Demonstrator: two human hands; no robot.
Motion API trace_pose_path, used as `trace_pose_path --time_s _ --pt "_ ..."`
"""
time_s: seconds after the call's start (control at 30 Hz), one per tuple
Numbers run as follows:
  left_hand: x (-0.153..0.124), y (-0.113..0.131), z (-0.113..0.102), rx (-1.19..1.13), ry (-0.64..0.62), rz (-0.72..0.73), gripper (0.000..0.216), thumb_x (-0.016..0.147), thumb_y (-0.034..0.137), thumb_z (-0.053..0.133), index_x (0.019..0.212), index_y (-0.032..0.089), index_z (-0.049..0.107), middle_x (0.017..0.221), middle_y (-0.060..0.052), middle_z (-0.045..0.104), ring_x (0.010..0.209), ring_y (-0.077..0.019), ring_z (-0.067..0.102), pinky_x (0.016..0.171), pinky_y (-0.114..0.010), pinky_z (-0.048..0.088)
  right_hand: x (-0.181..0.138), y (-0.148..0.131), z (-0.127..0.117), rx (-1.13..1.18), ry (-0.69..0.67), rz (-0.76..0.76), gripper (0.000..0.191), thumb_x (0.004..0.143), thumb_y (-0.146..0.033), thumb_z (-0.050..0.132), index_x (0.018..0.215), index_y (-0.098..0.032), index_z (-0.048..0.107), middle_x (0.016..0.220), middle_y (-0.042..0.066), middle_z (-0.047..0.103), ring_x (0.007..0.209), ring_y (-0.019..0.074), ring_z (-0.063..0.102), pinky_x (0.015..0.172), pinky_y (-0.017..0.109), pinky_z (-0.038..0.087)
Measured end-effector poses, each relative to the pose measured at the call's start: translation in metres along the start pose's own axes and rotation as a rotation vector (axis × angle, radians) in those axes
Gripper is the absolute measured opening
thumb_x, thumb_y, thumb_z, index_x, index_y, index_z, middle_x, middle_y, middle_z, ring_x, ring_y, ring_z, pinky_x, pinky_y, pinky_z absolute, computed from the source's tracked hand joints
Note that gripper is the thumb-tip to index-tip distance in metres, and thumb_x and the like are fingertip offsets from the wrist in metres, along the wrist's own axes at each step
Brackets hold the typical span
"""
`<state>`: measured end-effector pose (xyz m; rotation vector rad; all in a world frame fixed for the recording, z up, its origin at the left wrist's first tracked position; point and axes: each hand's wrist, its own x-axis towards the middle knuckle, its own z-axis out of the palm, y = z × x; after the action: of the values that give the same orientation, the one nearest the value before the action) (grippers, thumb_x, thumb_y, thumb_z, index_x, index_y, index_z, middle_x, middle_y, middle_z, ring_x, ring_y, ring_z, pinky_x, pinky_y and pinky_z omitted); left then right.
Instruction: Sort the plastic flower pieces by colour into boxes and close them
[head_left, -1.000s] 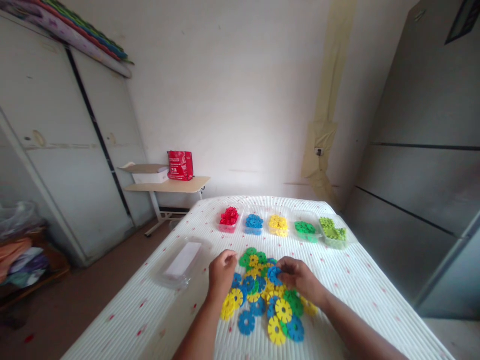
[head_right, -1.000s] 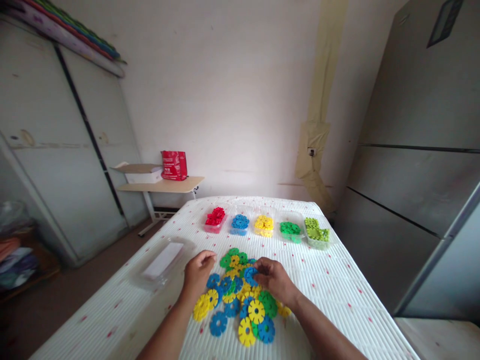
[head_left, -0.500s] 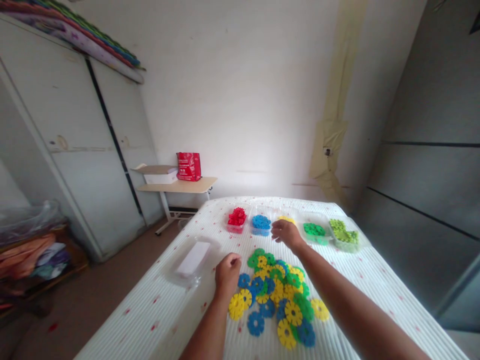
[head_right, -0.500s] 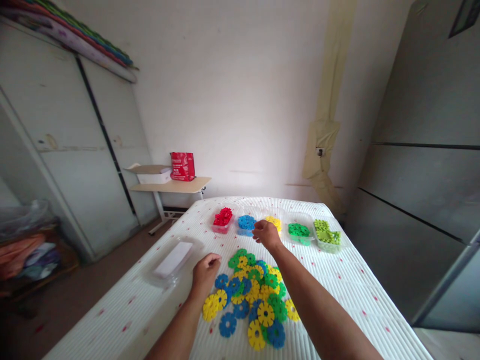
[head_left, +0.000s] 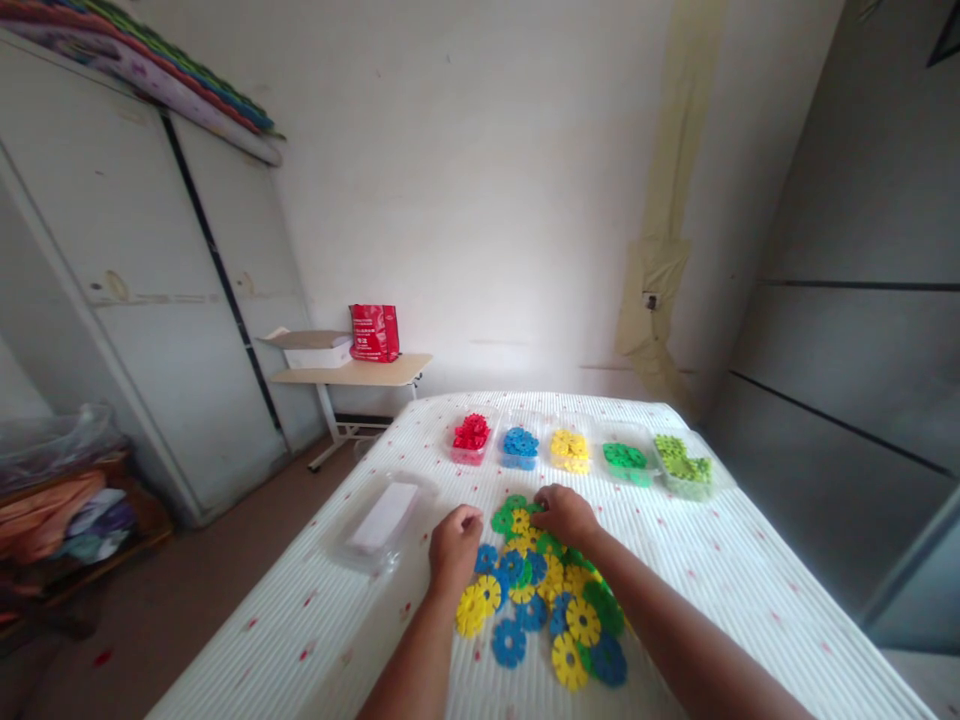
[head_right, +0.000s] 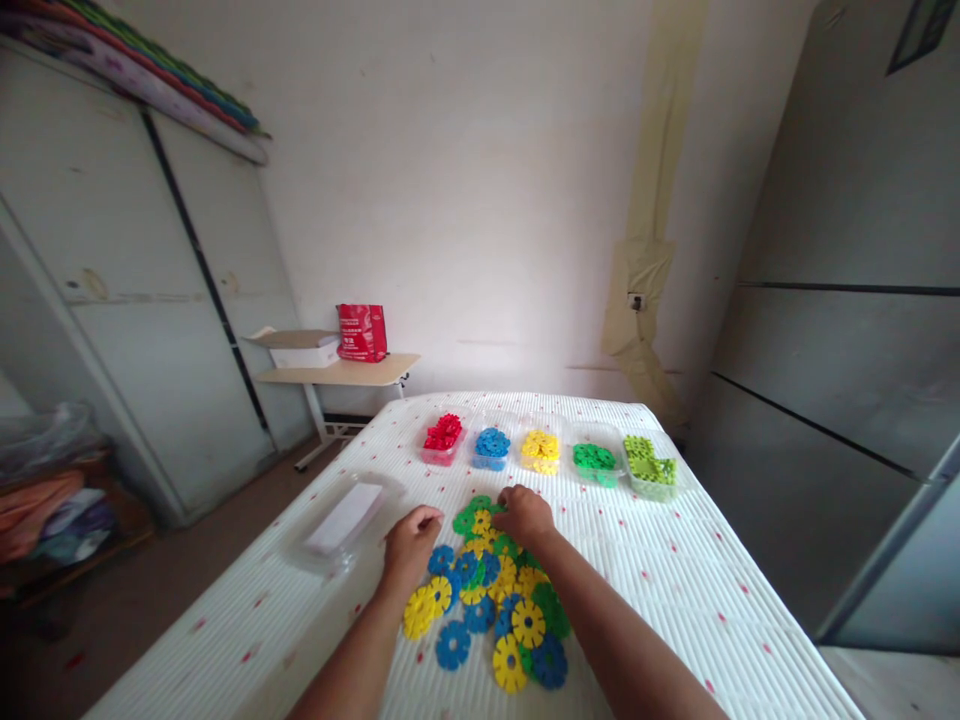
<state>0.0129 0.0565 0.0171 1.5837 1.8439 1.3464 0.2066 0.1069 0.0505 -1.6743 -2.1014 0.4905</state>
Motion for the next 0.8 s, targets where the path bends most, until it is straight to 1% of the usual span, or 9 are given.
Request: trace_pose_path --time_s 0.1,0.2,0.3,0.37,0.4,0.47,0.6,0.7,0.8 --pt "0.0 -0.001 0.001 -0.006 -0.003 -0.002 0.018 0.07 0.027 0.047 0.071 0.018 0.063 0.07 -0.001 0.066 0.069 -0.0138 0.059 0.065 -0.021 0.041 0.003 0.002 -0.002 -0.019 -0.006 0.006 0.024 0.058 -0.021 0.065 0.082 -0.021 0.065 0.081 0.002 0.065 0.077 0.0163 0.057 0.06 0.022 0.037" --pt "0.001 -0.001 0.002 -0.013 0.007 -0.014 0.018 0.069 0.026 0.047 0.07 0.018 0.063 0.068 0.0 0.066 0.067 -0.0133 0.058 0.064 -0.021 0.041 0.014 0.005 -0.01 -0.001 -0.008 0.023 0.023 0.058 -0.014 0.063 0.081 -0.018 0.063 0.077 0.002 0.065 0.068 0.0124 0.057 0.054 0.019 0.036" --pt "0.001 -0.001 0.002 -0.003 0.012 -0.019 0.019 0.069 0.026 0.047 0.069 0.018 0.064 0.067 0.0 0.065 0.065 -0.0131 0.057 0.063 -0.021 0.04 0.029 0.002 -0.014 0.043 -0.038 0.042 0.023 0.064 -0.014 0.061 0.087 -0.016 0.062 0.07 0.001 0.065 0.054 0.0084 0.056 0.048 0.016 0.037" --pt "0.001 -0.001 0.002 0.005 0.015 -0.02 0.019 0.069 0.027 0.047 0.07 0.018 0.064 0.067 0.0 0.065 0.066 -0.0132 0.057 0.063 -0.021 0.04 0.037 -0.004 -0.01 0.058 -0.065 0.041 0.026 0.067 -0.014 0.06 0.092 -0.017 0.062 0.067 0.0 0.065 0.05 0.0074 0.056 0.046 0.016 0.038" --pt "0.001 -0.001 0.002 0.006 0.013 -0.02 0.019 0.069 0.027 0.047 0.071 0.018 0.064 0.067 0.0 0.066 0.066 -0.0132 0.057 0.063 -0.021 0.04 0.04 -0.008 -0.007 0.054 -0.075 0.037 0.027 0.067 -0.014 0.06 0.094 -0.018 0.063 0.067 0.0 0.066 0.051 0.0078 0.057 0.047 0.016 0.039" --pt "0.001 -0.001 0.002 0.006 0.009 -0.021 0.02 0.069 0.027 0.047 0.072 0.019 0.064 0.068 0.0 0.066 0.066 -0.0133 0.057 0.063 -0.021 0.04 0.043 -0.015 0.002 0.023 -0.087 0.023 0.031 0.064 -0.014 0.061 0.094 -0.019 0.065 0.074 0.002 0.067 0.06 0.0106 0.06 0.052 0.017 0.042" --pt "0.001 -0.001 0.001 0.006 0.006 -0.039 0.021 0.069 0.027 0.047 0.074 0.019 0.065 0.069 0.001 0.066 0.067 -0.0131 0.058 0.065 -0.021 0.04 0.045 -0.022 0.016 -0.079 -0.112 0.0 0.033 0.059 -0.015 0.063 0.092 -0.019 0.068 0.092 0.007 0.067 0.083 0.0205 0.061 0.064 0.024 0.044" --pt "0.001 -0.001 0.002 0.01 0.006 -0.045 0.021 0.069 0.028 0.047 0.073 0.019 0.065 0.068 0.001 0.065 0.066 -0.0129 0.057 0.063 -0.02 0.04 0.045 -0.024 0.018 -0.133 -0.139 -0.017 0.031 0.059 -0.017 0.062 0.09 -0.02 0.068 0.094 0.008 0.066 0.086 0.023 0.06 0.066 0.027 0.043" --pt "0.001 0.0 0.002 0.017 0.001 -0.046 0.021 0.069 0.029 0.047 0.072 0.019 0.065 0.066 0.001 0.065 0.065 -0.0131 0.057 0.061 -0.02 0.04 0.043 -0.027 0.014 -0.156 -0.147 -0.043 0.03 0.056 -0.018 0.064 0.086 -0.021 0.067 0.094 0.006 0.065 0.084 0.0214 0.059 0.063 0.025 0.04"
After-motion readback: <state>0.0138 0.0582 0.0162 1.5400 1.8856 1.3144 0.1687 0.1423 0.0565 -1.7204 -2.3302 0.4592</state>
